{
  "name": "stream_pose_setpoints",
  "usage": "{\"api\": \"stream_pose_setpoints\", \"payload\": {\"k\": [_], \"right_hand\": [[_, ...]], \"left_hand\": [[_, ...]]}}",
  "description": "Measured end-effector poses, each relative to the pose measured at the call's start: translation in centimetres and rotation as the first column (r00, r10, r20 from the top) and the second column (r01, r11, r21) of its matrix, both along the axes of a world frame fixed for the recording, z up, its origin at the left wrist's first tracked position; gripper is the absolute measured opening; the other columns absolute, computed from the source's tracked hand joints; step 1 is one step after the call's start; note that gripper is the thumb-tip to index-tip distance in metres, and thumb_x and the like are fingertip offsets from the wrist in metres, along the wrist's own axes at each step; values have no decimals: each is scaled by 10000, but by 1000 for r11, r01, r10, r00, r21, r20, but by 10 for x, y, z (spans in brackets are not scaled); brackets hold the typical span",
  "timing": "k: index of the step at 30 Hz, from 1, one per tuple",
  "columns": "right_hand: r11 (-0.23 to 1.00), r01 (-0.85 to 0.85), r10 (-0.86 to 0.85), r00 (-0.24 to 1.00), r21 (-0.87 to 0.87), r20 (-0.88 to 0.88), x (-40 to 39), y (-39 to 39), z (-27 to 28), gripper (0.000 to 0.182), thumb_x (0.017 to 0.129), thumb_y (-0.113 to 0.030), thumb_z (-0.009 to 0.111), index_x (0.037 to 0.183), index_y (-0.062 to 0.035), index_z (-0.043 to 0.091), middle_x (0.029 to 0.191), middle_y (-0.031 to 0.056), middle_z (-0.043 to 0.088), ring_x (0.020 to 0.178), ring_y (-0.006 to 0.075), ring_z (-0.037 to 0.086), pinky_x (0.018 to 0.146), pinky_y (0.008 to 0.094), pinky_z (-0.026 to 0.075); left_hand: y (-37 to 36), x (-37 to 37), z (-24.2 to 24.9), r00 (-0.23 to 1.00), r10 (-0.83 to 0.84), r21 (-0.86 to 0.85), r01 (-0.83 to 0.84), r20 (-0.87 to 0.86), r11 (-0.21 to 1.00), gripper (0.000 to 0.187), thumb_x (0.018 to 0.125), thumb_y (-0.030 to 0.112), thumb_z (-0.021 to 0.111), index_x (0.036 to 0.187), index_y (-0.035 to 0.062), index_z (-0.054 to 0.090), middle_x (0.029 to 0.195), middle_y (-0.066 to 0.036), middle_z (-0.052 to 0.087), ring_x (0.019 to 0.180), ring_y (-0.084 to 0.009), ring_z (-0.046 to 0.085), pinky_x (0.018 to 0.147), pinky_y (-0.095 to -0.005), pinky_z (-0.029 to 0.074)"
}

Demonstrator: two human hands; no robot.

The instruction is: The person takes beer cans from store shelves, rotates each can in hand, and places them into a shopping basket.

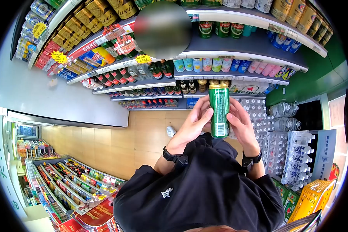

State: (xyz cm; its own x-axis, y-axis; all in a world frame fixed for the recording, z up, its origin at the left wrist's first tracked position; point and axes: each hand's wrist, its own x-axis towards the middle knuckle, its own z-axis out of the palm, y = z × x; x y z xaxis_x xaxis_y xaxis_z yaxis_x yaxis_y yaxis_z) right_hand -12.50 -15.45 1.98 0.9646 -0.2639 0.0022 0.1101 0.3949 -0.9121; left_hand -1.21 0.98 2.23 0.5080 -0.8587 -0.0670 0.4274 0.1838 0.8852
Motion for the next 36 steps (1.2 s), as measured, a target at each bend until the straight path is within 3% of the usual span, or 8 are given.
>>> {"api": "stream_pose_setpoints", "payload": {"k": [4,8,10,11,15,30,36], "right_hand": [[997,-72,69,994,-36,-82,-4,-12,16,571,985,-105,601,1506,30,409,1284,140,640,1165,190,611,1044,338,448],[966,-257,257,964,0,-74,-5,-29,28,546,946,-111,623,1453,36,485,1252,160,666,1146,203,636,1015,330,474],[945,-324,321,945,-46,-57,-5,-32,42,562,939,-132,635,1454,36,484,1256,164,666,1141,207,641,999,326,486],[946,-311,306,950,-89,-65,-6,-32,42,546,938,-149,639,1433,33,496,1254,166,665,1147,201,639,992,317,495],[939,-339,334,939,-57,-75,-11,-31,52,463,945,-141,637,1362,19,516,1260,162,655,1146,189,639,971,309,505],[917,-363,346,931,-169,-119,-66,-1,71,403,948,-180,649,1294,13,577,1220,104,663,1123,152,631,978,302,481],[935,-336,327,941,-117,-87,-109,22,63,422,959,-189,653,1319,10,558,1203,117,670,1101,162,642,966,307,493]], "left_hand": [[2,-5,-13,998,-35,-76,32,-46,997,586,1060,219,570,1547,70,279,1478,-87,472,1353,-178,478,1011,-333,511],[0,-14,-25,996,-49,-184,35,-72,982,771,964,61,696,1581,70,233,1490,-90,462,1381,-193,457,1124,-361,422],[0,-22,-25,999,12,-216,-22,-45,976,767,891,118,794,1510,49,346,1447,-132,523,1320,-238,545,1102,-415,470],[0,-23,-26,1000,15,-213,-19,-21,977,756,863,73,809,1489,56,386,1457,-128,519,1329,-225,536,1111,-412,462],[1,-35,-18,999,5,-270,-17,-46,963,719,893,-21,751,1496,61,368,1445,-96,527,1312,-177,538,1097,-345,459],[33,-100,-10,991,18,-264,-53,-131,963,635,880,11,782,1426,39,460,1378,-86,589,1252,-174,586,1074,-352,482],[55,-140,-10,998,55,-273,-60,-27,960,695,893,11,767,1480,51,397,1439,-96,531,1310,-182,539,1115,-365,443]]}}
